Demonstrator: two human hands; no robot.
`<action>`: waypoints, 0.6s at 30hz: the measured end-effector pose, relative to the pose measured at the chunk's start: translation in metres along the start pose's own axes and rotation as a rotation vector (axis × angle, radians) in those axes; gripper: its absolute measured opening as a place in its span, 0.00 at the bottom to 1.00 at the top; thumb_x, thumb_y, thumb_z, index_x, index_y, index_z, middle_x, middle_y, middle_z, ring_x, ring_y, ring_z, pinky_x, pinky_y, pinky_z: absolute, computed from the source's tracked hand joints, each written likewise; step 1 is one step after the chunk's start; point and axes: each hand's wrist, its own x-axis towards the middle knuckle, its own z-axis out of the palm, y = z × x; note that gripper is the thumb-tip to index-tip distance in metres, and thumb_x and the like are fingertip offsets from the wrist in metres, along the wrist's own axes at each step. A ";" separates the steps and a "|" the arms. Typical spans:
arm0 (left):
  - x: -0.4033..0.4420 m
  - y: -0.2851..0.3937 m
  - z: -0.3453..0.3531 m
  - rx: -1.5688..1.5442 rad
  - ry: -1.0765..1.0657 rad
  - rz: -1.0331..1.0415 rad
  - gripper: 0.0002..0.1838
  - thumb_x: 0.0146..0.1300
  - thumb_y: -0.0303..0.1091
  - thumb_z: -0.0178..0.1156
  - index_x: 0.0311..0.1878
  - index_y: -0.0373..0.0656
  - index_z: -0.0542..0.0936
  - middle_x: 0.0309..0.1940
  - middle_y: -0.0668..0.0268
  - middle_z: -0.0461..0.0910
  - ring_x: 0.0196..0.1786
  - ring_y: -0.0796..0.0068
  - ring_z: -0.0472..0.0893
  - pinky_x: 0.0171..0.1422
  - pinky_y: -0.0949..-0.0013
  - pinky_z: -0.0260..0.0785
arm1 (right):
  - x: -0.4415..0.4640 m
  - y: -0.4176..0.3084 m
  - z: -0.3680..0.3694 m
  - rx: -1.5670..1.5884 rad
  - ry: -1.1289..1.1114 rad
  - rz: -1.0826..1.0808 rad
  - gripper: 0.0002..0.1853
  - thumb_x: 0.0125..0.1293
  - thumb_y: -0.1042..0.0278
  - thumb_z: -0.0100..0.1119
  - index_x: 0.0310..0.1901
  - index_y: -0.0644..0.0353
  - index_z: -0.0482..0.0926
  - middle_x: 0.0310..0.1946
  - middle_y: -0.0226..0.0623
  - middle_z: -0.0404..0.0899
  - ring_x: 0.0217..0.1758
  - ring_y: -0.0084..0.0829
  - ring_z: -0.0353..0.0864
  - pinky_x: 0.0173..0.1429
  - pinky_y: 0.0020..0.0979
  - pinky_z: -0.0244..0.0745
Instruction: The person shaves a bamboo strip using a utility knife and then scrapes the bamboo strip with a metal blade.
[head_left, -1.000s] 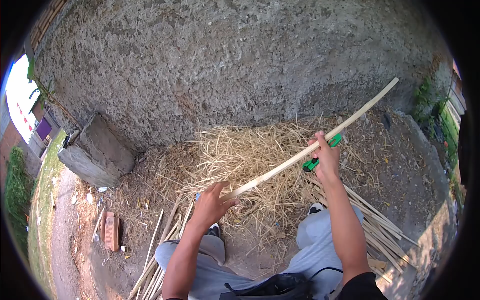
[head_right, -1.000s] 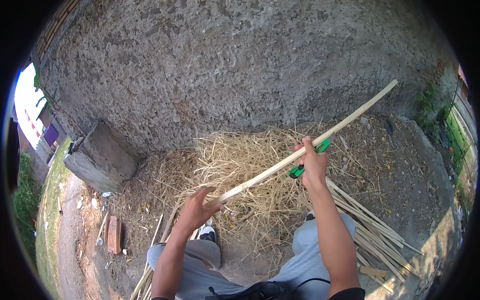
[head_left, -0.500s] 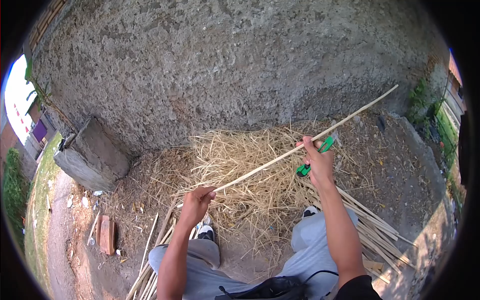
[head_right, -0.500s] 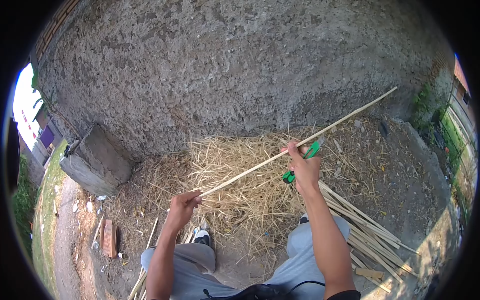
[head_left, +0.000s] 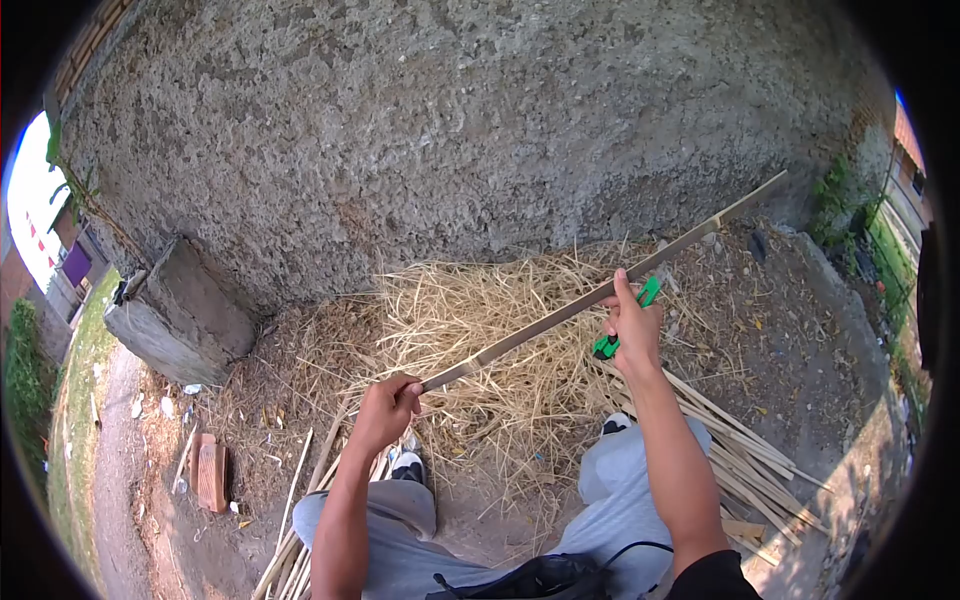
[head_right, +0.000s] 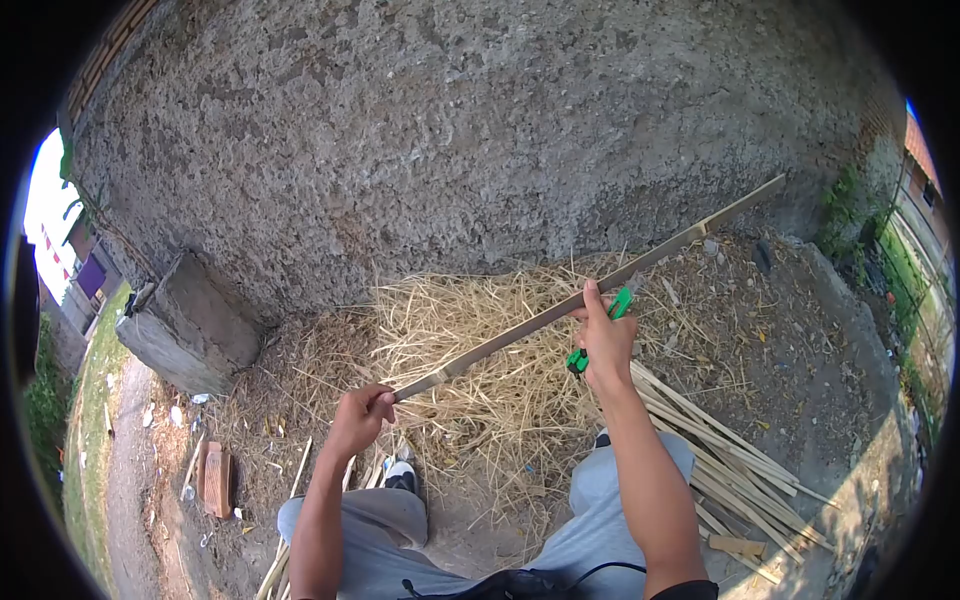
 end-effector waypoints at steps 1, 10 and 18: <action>0.000 -0.001 -0.001 0.000 0.002 -0.003 0.11 0.67 0.35 0.61 0.40 0.37 0.84 0.23 0.63 0.83 0.25 0.72 0.79 0.31 0.66 0.68 | 0.000 0.001 0.001 0.019 0.019 0.009 0.17 0.68 0.57 0.65 0.29 0.63 0.77 0.18 0.31 0.72 0.13 0.13 0.57 0.19 0.22 0.55; -0.004 0.005 -0.015 0.186 0.338 0.278 0.15 0.49 0.35 0.75 0.39 0.41 0.85 0.34 0.63 0.84 0.39 0.63 0.81 0.48 0.62 0.70 | -0.002 0.009 -0.002 -0.115 -0.131 0.004 0.16 0.69 0.60 0.63 0.31 0.67 0.81 0.24 0.41 0.83 0.13 0.13 0.59 0.18 0.22 0.53; 0.001 -0.009 -0.012 0.370 0.514 0.365 0.11 0.45 0.28 0.74 0.32 0.39 0.82 0.32 0.63 0.81 0.39 0.60 0.80 0.46 0.59 0.70 | -0.010 0.021 0.010 -0.211 -0.273 0.006 0.11 0.64 0.66 0.68 0.34 0.67 0.82 0.29 0.38 0.84 0.16 0.12 0.61 0.20 0.20 0.54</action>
